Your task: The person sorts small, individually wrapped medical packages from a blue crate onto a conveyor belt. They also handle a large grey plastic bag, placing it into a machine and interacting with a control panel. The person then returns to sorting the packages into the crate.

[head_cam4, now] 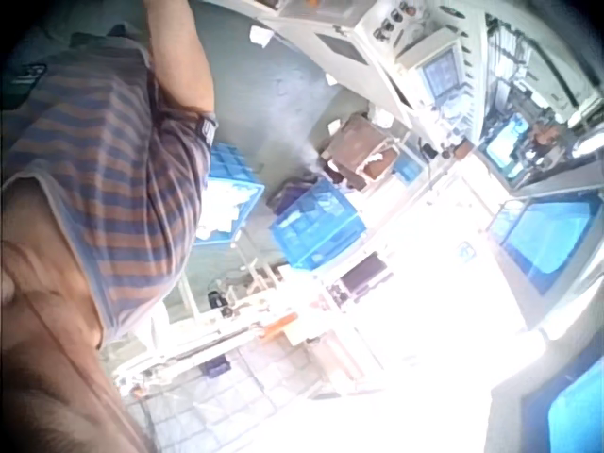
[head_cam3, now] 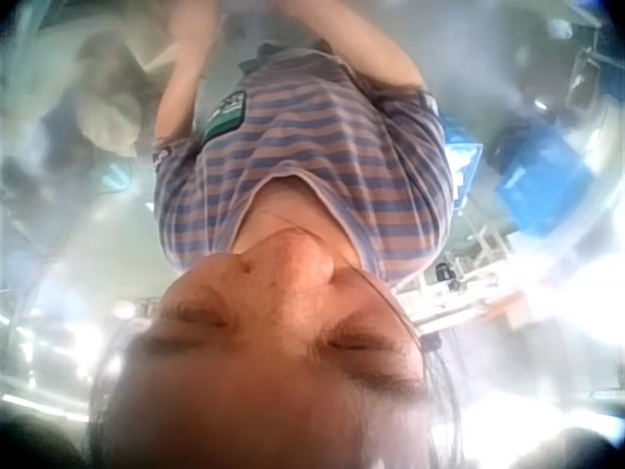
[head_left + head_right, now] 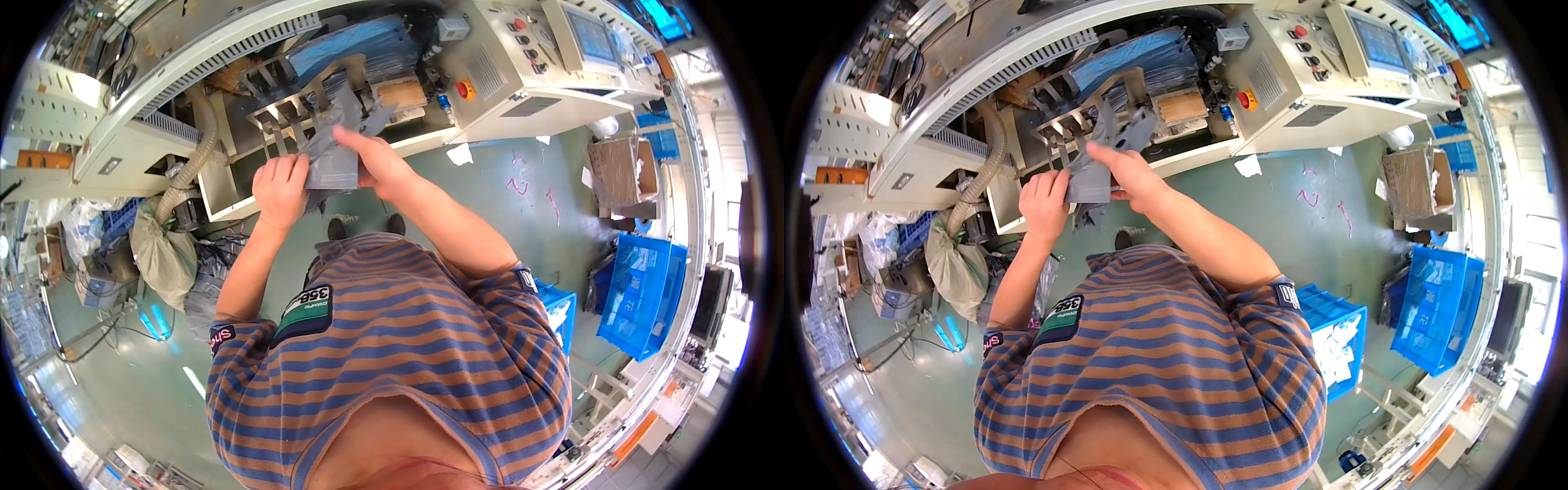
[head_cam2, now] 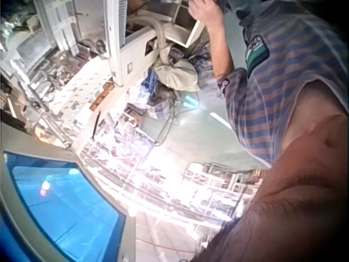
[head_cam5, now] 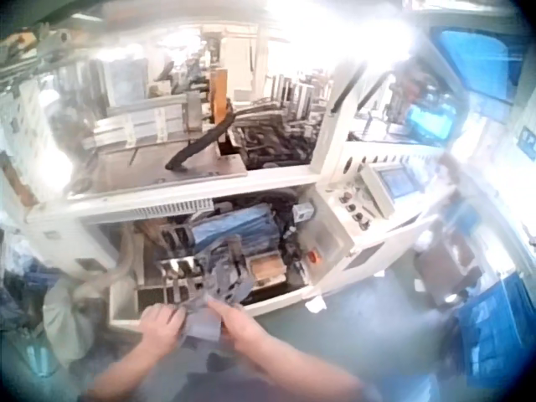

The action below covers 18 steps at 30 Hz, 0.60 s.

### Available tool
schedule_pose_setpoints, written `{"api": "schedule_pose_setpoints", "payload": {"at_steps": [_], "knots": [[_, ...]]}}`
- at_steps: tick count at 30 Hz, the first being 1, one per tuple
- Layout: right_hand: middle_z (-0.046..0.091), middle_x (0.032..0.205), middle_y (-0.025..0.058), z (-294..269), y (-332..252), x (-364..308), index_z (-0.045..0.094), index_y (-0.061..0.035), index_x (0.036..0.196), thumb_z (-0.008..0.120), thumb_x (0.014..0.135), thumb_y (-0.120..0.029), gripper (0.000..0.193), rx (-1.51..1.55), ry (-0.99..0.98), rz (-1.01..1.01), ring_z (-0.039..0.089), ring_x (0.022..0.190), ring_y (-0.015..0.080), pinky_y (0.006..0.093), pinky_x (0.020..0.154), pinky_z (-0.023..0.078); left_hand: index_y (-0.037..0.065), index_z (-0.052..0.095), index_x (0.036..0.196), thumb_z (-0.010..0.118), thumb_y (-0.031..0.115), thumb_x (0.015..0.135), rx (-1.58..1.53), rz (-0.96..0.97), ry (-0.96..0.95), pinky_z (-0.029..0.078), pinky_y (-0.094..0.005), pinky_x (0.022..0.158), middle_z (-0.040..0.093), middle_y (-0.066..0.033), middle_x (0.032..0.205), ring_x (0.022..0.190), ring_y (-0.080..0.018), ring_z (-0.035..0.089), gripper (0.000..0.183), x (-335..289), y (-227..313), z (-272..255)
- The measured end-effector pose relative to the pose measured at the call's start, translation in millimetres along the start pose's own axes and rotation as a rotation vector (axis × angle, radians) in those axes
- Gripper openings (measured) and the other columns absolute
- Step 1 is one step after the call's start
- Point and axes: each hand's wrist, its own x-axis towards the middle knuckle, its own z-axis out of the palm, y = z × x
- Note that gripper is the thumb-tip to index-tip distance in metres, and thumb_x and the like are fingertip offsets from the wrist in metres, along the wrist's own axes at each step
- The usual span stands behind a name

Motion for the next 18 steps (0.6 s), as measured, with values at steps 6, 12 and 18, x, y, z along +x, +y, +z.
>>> {"api": "schedule_pose_setpoints", "payload": {"at_steps": [6, 12, 18], "knots": [[0.060, 0.087, 0.0043, -12.0, 10.3, 3.5, 0.057, -0.0019, 0.095, 0.061, 0.080, -0.018, 0.023, -0.099, 0.144, 0.008, 0.059, 0.076, 0.0134, 0.0256, 0.062, 0.046, 0.006, 0.062, 0.091, 0.054, 0.004, 0.054, -0.148, 0.016, 0.084, 0.044, -0.0321, 0.064, 0.057, -0.0034, 0.084, 0.075, -0.0214, 0.055, 0.038, -35.0, 8.9, 16.4], [0.059, 0.083, 0.0013, -20.9, -2.5, -13.1, 0.059, -0.0030, 0.085, 0.057, 0.083, -0.024, 0.022, -0.134, -0.099, -0.018, 0.055, 0.073, 0.0089, 0.0225, 0.065, 0.043, 0.008, 0.061, 0.096, 0.056, 0.005, 0.058, -0.359, -0.303, -0.084, 0.045, -0.0374, 0.070, 0.060, -0.0077, 0.090, 0.082, -0.0246, 0.057, 0.039, -82.1, 4.0, 72.6], [0.060, 0.075, 0.0079, -65.1, -46.1, -7.2, 0.060, -0.0016, 0.071, 0.057, 0.081, -0.038, 0.038, -0.990, -0.069, -0.066, 0.056, 0.076, 0.0176, 0.0291, 0.071, 0.041, 0.005, 0.035, 0.128, 0.068, 0.029, 0.068, -0.289, -0.656, -0.839, 0.041, -0.0418, 0.087, 0.046, -0.0155, 0.120, 0.110, -0.0324, 0.046, 0.072, -134.7, -22.6, 87.9]]}}
